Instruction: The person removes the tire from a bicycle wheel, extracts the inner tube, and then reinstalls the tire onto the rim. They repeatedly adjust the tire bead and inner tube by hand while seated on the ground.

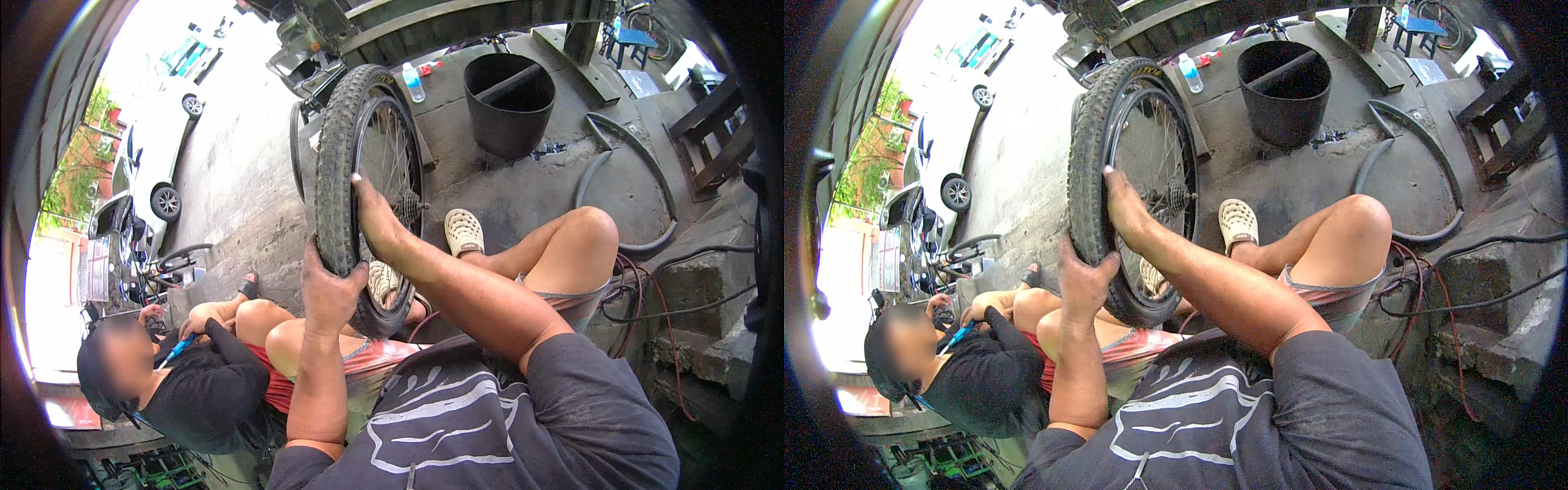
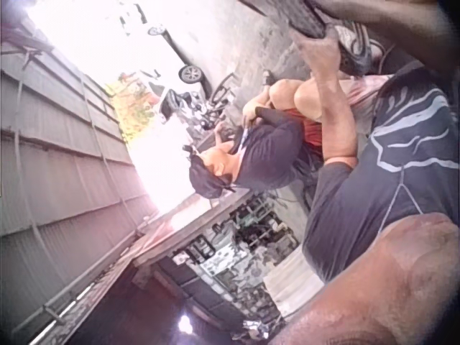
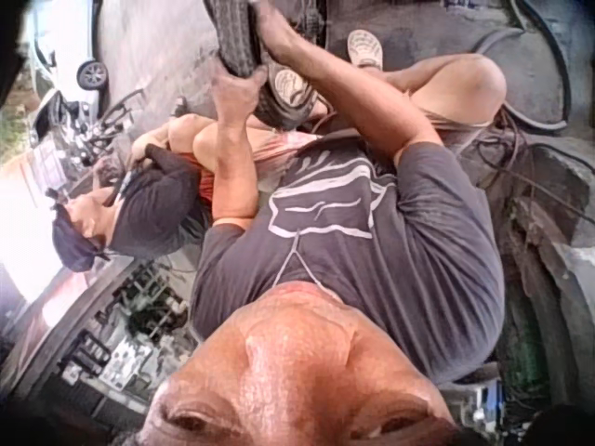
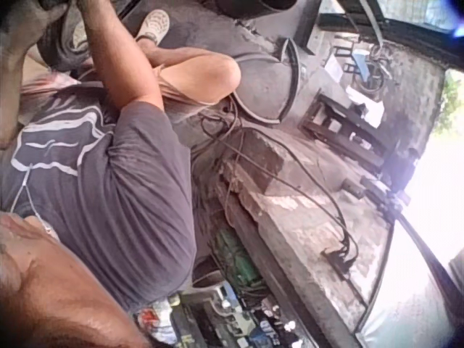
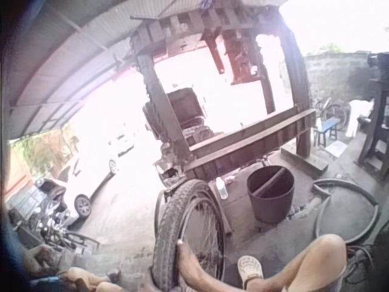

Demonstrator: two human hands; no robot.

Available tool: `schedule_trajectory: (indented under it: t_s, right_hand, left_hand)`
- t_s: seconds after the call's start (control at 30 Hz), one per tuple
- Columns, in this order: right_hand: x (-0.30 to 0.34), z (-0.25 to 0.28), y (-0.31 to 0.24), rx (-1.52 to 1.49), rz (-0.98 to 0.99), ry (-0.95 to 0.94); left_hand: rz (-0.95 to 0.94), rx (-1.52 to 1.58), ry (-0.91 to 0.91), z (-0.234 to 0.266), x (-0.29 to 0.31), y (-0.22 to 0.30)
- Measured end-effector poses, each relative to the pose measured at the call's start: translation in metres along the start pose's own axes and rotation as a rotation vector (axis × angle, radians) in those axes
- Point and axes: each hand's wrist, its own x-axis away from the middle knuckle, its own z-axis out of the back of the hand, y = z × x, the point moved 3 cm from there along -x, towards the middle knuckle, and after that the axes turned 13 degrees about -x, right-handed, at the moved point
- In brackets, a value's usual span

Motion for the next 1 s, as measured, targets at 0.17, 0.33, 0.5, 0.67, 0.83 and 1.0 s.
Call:
schedule_trajectory:
  t_s: [0.17,0.33,0.5,0.67,0.83,1.0]
  right_hand:
    - [0.001,0.000,-0.006,-0.214,-0.176,-0.167]
    - [0.013,-0.007,-0.023,0.046,-0.076,-0.277]
    - [0.037,-0.010,-0.015,0.348,-0.102,-0.195]
    - [0.034,-0.003,-0.035,0.379,-0.136,-0.217]
    - [0.046,0.001,-0.059,0.453,-0.078,-0.170]
    - [0.071,0.010,-0.143,0.961,0.211,-0.234]
  left_hand:
    - [-0.116,0.008,0.013,0.002,-0.023,0.036]
    - [0.093,0.619,-0.334,0.021,-0.101,-0.008]
    - [0.202,0.577,-0.644,0.009,-0.195,0.002]
    - [0.117,0.583,-0.921,0.001,-0.211,0.042]
    - [0.111,0.615,-0.748,0.000,-0.188,0.050]
    - [-0.098,0.635,-0.678,0.035,-0.150,0.081]
